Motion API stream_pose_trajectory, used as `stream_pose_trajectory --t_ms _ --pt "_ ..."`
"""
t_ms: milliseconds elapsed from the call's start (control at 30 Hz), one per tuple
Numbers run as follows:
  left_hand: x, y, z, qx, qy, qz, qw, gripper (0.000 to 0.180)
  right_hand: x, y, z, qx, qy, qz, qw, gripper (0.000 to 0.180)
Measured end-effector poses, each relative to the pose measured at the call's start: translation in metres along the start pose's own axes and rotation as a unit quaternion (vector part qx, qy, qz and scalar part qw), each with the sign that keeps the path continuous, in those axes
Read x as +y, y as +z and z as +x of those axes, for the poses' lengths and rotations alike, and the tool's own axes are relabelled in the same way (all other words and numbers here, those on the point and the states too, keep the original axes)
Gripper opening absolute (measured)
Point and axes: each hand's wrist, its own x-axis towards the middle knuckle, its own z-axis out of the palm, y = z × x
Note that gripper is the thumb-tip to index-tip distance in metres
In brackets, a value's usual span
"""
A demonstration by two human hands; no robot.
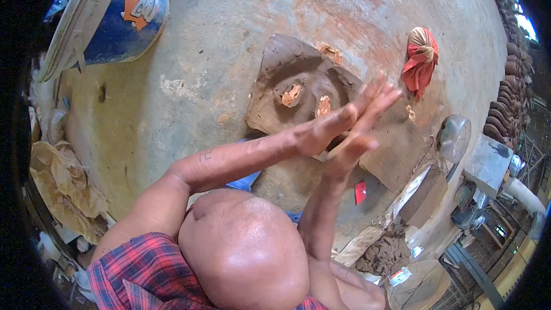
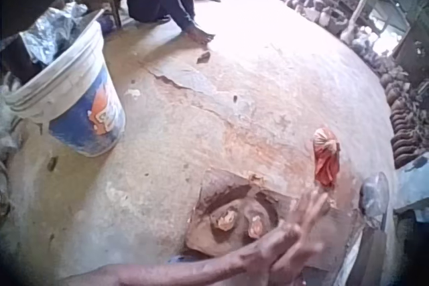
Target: The person wipes the interior of two clay molds with a cloth, uses a scraper and a metal blade to prepare a clay slab on the floor, and then presses clay into a mold by hand while rolling a small piece of clay between their palms.
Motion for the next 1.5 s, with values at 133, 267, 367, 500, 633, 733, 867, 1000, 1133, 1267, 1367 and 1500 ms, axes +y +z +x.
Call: stream_pose_trajectory --t_ms 133,267,367,500,633,733,867,1000,1133,1267,1367,1500 --pt "-0.001 -0.002 0.006 0.11 0.011 0.045 0.993 0.1 0.0 0.017 -0.006 0.032 -0.056 -0.197 0.978 0.107" --pt "0.01 -0.004 -0.001 0.236 -0.007 0.036 0.971 0.098 -0.003 0.023 -0.026 0.027 0.002 -0.221 0.975 0.069" --pt "0.021 -0.017 0.003 0.428 -0.036 -0.087 0.899 0.099 -0.004 0.033 -0.022 0.053 0.003 -0.216 0.975 0.036" --pt "0.015 -0.017 -0.011 0.299 -0.023 -0.264 0.917 0.097 -0.011 0.037 0.014 0.223 -0.152 -0.046 0.962 0.025" --pt "0.016 -0.027 -0.013 0.276 -0.063 -0.182 0.942 0.062 0.016 0.031 -0.004 0.13 0.013 -0.242 0.961 0.044" --pt "0.025 -0.029 -0.008 0.315 -0.042 -0.203 0.926 0.058 0.014 0.023 -0.004 0.034 -0.012 -0.46 0.887 0.063" --pt "0.016 -0.009 -0.015 0.165 -0.01 0.02 0.986 0.064 -0.015 0.024 0.045 0.096 -0.079 -0.333 0.935 0.099" --pt "0.039 -0.018 -0.009 0.095 -0.047 -0.038 0.994 0.114 -0.027 0.05 0.052 0.072 -0.128 -0.308 0.94 0.108" --pt "0.055 -0.028 0.0 0.145 0.006 -0.012 0.989 0.122 -0.012 0.067 0.015 -0.014 -0.066 -0.319 0.945 0.112" --pt "0.046 -0.017 -0.006 0.157 0.041 0.072 0.984 0.137 0.015 0.038 0.029 -0.023 -0.024 -0.263 0.964 0.119" --pt "0.048 -0.006 -0.012 0.096 0.049 0.119 0.987 0.139 -0.001 0.023 0.05 0.092 -0.004 -0.2 0.975 0.122" --pt "0.056 -0.008 0.013 0.234 0.06 0.002 0.97 0.141 -0.005 0.049 0.019 -0.048 -0.074 -0.284 0.955 0.102"
